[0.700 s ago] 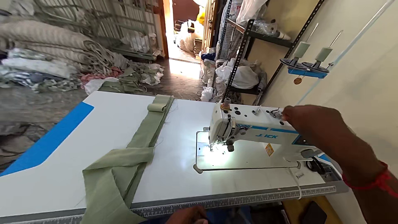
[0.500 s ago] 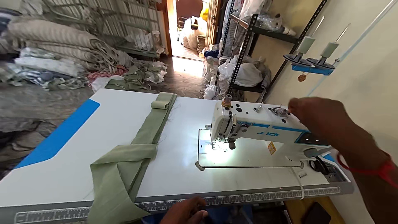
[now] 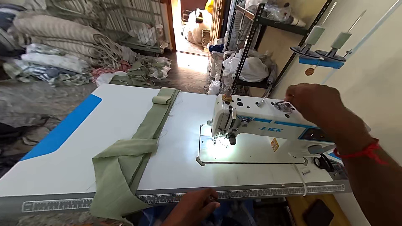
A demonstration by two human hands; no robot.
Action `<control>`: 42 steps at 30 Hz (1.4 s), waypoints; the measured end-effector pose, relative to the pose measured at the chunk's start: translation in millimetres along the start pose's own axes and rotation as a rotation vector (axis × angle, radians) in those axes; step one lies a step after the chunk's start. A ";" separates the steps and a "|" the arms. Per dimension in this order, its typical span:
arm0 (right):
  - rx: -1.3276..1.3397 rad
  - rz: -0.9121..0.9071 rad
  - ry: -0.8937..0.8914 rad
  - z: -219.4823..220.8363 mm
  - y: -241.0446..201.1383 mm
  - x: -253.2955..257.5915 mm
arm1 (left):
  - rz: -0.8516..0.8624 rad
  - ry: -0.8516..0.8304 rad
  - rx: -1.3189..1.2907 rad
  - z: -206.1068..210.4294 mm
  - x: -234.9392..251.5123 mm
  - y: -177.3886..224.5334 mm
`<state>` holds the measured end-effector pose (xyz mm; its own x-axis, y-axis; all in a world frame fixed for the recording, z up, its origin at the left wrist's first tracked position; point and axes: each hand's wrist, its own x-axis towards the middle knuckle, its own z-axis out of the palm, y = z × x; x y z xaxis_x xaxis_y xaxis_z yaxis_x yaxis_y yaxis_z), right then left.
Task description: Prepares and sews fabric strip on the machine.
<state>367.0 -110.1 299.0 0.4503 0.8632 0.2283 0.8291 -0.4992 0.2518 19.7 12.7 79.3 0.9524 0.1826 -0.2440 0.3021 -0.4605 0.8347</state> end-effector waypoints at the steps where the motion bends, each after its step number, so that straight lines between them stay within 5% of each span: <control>1: 0.002 0.008 -0.027 0.9 5.9 -2.9 | 0.002 0.012 0.003 -0.8 -4.8 -2.1; 6: 0.000 -0.039 -0.014 -8.0 -17.4 -17.7 | -0.068 0.027 -0.033 0.1 -3.0 -6.1; 9: 0.007 0.054 0.003 4.0 1.0 4.2 | 0.041 0.020 0.000 5.1 -1.6 5.3; 13: 0.217 0.060 0.048 16.2 22.9 0.2 | 0.133 0.272 0.165 7.7 -0.3 4.1; 18: 0.263 -0.040 0.222 35.0 11.3 -16.5 | 0.183 0.569 0.375 16.2 70.8 9.5; 24: 0.470 0.268 0.338 85.5 -42.7 -109.3 | -0.035 0.699 0.569 19.5 133.6 14.6; 36: 0.389 0.400 0.231 235.1 -22.4 -195.6 | -0.164 0.670 0.688 11.5 151.9 13.5; 42: 0.412 0.407 0.235 211.7 -15.9 -186.9 | -0.125 0.684 0.654 12.6 148.4 10.6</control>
<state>339.7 -247.4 53.3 0.7112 0.5467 0.4420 0.6870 -0.6739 -0.2719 164.8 24.0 45.7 0.7444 0.6364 0.2023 0.5601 -0.7600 0.3298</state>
